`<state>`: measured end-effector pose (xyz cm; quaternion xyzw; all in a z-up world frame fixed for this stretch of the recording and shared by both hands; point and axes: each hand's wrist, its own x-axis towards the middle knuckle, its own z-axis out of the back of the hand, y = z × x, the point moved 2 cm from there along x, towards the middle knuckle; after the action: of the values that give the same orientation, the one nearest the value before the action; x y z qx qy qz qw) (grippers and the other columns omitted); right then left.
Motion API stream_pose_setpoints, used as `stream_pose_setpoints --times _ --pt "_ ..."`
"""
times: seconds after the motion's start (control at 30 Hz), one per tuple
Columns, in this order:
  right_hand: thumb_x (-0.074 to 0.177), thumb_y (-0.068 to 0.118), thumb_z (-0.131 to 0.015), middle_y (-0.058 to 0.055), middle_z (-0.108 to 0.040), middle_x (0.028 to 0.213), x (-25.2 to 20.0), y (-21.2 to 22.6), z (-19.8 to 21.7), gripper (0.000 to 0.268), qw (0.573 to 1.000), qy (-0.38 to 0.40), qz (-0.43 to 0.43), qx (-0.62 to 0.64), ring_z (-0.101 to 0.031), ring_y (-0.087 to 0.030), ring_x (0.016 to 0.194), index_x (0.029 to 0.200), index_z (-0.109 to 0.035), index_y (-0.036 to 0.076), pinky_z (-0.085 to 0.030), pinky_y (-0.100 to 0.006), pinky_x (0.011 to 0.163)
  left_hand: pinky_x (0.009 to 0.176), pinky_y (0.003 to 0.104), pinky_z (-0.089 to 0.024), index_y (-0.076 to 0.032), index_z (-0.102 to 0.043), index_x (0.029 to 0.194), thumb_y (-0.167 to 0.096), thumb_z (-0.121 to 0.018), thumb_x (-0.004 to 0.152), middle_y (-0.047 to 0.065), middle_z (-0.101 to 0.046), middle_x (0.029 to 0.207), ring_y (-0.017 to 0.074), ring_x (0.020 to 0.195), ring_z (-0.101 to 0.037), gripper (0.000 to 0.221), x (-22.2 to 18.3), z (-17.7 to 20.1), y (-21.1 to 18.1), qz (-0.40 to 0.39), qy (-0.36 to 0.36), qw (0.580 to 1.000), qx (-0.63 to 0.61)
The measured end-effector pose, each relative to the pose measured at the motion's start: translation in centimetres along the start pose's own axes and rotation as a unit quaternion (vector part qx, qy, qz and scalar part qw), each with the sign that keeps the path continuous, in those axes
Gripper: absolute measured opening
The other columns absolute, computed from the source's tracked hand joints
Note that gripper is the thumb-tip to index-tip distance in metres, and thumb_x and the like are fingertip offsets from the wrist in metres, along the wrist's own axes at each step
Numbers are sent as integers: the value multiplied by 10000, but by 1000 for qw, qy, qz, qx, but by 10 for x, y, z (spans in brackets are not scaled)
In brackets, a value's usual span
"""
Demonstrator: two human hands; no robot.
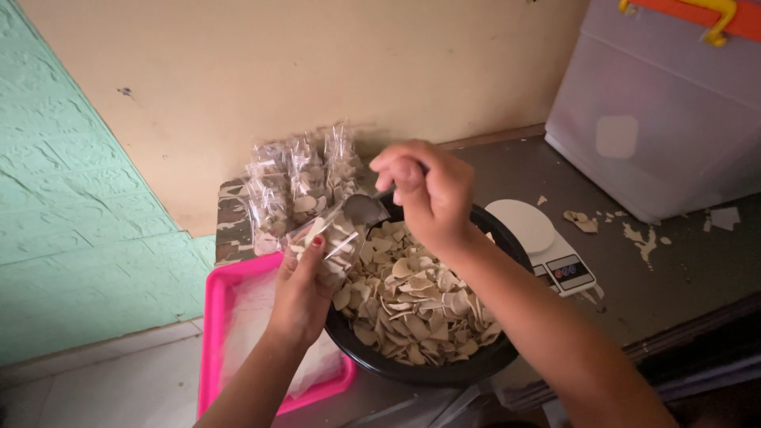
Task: The person transfers crackers from a large bowl into small plastic bags using a spoon, weighs each bag on a scale, and places them in a group.
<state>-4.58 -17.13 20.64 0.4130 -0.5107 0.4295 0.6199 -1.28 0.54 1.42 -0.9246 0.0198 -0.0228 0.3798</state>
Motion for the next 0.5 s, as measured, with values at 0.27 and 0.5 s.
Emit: stream_pose_setpoints --times 0.27,0.5 --pt "1050 210 -564 -70 -604 588 -24 6 -18 212 988 54 127 -62 -514 -178 427 996 -712 67 -523 -282 418 943 566 -572 -103 -555 1349 -222 -639 962 192 -705 1210 355 1107 -701 414 -12 -14 -11 11 -10 1000 -1" --pt "1068 269 -511 4 -608 578 -26 -29 20 313 981 31 138 -134 -542 -178 454 973 -741 78 -532 -320 495 924 562 -584 -91 -573 1325 -232 -636 968 198 -716 1163 357 1084 -714 389 -1 3 3 14 -18 1000 -12"
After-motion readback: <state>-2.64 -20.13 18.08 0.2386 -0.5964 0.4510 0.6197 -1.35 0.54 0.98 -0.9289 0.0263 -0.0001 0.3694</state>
